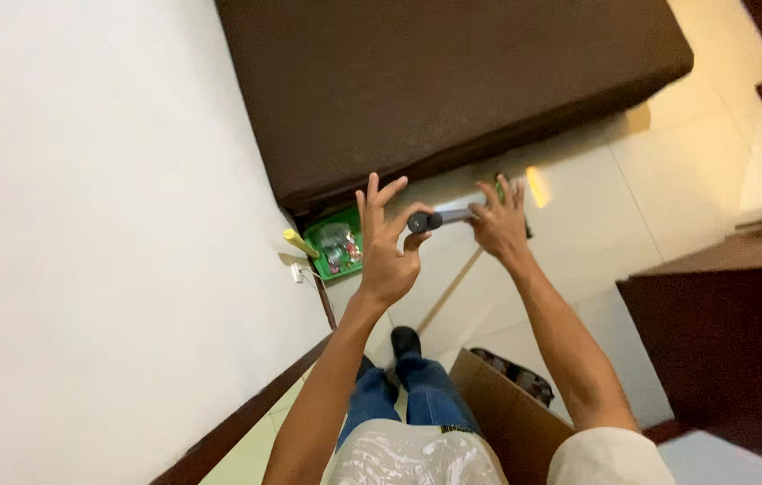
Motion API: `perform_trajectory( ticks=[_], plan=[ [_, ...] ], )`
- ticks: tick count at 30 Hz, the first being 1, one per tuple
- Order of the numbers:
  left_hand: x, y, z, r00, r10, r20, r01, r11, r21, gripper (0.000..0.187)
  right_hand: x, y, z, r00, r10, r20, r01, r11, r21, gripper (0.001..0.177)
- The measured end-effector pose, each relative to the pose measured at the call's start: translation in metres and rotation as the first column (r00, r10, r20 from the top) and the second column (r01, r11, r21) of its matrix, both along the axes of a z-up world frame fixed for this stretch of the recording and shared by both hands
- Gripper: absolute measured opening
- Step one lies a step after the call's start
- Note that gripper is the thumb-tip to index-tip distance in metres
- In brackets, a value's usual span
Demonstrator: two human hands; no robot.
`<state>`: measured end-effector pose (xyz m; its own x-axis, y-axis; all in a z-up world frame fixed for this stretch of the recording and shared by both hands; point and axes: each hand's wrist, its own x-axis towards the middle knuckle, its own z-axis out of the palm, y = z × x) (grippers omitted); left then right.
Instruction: The person assembles a broom by hand, screwing together multiple sections of the handle and then attaching the brush head while standing on a tiled floor.
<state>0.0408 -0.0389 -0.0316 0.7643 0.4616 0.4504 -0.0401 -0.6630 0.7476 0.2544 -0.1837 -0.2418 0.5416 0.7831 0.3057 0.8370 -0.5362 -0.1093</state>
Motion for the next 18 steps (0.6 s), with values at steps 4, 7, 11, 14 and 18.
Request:
perform_trajectory(
  ticks=[4,7,11,14,18],
  plan=[
    [0.020,-0.009,-0.026,1.000,-0.018,-0.021,0.016,0.998,-0.062,0.027,0.019,-0.026,-0.028,0.999,-0.046,-0.012,0.046,0.998,0.043,0.029],
    [0.021,-0.020,-0.045,0.998,-0.022,-0.065,0.018,0.998,-0.061,0.031,0.016,-0.037,-0.050,0.997,-0.070,-0.031,0.069,0.998,-0.007,0.031],
    [0.020,-0.014,-0.052,0.994,0.012,-0.108,-0.009,1.000,0.026,0.035,0.010,-0.017,-0.062,0.997,-0.051,-0.061,0.050,0.999,-0.019,0.032],
    [0.004,0.005,-0.045,0.991,0.054,-0.122,-0.051,0.998,0.033,0.031,-0.006,0.006,-0.067,0.998,-0.013,-0.067,0.012,1.000,-0.004,0.030],
    [-0.019,0.034,-0.023,0.990,0.098,-0.105,-0.093,0.994,0.048,0.030,-0.029,0.041,-0.056,0.994,0.072,-0.081,-0.067,0.996,0.062,0.031]
  ],
)
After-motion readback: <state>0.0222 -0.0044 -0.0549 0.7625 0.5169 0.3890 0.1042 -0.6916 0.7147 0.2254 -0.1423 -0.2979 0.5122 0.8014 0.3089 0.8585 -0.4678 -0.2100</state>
